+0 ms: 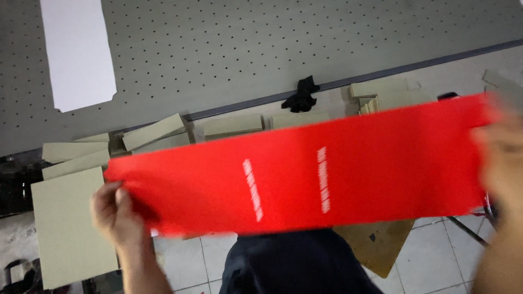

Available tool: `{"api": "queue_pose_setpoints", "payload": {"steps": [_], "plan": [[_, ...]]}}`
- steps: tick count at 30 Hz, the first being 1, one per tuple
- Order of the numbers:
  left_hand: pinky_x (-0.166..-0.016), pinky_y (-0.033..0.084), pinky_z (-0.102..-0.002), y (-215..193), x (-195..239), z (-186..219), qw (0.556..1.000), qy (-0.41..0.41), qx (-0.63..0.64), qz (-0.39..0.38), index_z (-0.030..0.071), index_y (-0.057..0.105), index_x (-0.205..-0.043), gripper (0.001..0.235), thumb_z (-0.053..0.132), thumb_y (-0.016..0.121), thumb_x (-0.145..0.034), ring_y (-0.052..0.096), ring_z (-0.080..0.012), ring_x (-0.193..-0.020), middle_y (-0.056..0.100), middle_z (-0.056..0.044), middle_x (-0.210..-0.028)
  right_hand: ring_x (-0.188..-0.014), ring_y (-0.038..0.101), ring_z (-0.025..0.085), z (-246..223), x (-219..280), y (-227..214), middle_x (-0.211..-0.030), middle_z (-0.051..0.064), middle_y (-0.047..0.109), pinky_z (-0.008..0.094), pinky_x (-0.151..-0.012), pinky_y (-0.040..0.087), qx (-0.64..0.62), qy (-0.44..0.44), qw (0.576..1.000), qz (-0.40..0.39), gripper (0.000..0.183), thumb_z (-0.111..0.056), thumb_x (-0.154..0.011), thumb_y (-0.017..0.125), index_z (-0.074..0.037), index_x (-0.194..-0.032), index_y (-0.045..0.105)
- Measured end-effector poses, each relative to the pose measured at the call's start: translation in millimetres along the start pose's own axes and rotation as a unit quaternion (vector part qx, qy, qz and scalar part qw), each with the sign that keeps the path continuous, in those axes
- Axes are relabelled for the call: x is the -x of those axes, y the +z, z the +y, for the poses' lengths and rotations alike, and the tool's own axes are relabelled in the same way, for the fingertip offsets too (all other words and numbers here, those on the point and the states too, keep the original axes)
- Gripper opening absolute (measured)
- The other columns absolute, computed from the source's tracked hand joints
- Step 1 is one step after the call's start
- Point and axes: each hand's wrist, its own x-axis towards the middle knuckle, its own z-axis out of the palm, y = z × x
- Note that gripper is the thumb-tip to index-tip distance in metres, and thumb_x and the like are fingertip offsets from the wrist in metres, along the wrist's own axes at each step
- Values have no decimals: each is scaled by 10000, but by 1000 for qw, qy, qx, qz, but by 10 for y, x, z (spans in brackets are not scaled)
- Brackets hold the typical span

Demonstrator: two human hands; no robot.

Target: The person assembles folders by hand. They pick up a red cover sheet, align it with cardboard panels on a table, and press down firmly across the surface to bond the materials. They then lift the completed folder assembly.

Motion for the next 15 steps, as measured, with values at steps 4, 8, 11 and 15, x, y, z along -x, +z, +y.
{"api": "queue_pose_setpoints", "payload": {"steps": [4,8,11,15], "plan": [[-838,386,-264,-482,209,-115,975,-88,-200,-30,95,661,-1276,332,-32,433,-1070,532,-164,-1000,635,-55,-1189,-583,467,164,-1243,43,547,-1061,86,631,287,-480,420,-188,207,946,-165,382,-82,-1061,582,-189,-1419,657],[-861,435,-396,-725,343,-654,925,-117,-349,-99,202,715,-1321,492,-33,407,-1018,544,-312,-898,533,-135,-985,-594,554,142,-928,328,1699,-1063,147,672,246,-485,518,-186,128,957,-183,361,-67,-1012,621,-130,-1364,672],[-868,437,-394,-690,440,-889,918,-53,-373,-123,239,716,-1335,642,-112,404,-898,535,-326,-907,666,-110,-963,-831,675,182,-821,427,2183,-1079,120,680,262,-685,565,-188,135,950,-210,414,-76,-1025,591,-152,-1431,626],[-949,485,-430,-454,448,-883,896,-161,-395,-119,280,692,-1372,767,-84,354,-787,644,-394,-883,552,-166,-1114,-950,712,265,-619,456,2570,-1085,170,653,329,-835,615,-216,57,965,-138,391,20,-1023,564,-89,-1387,659]]}}
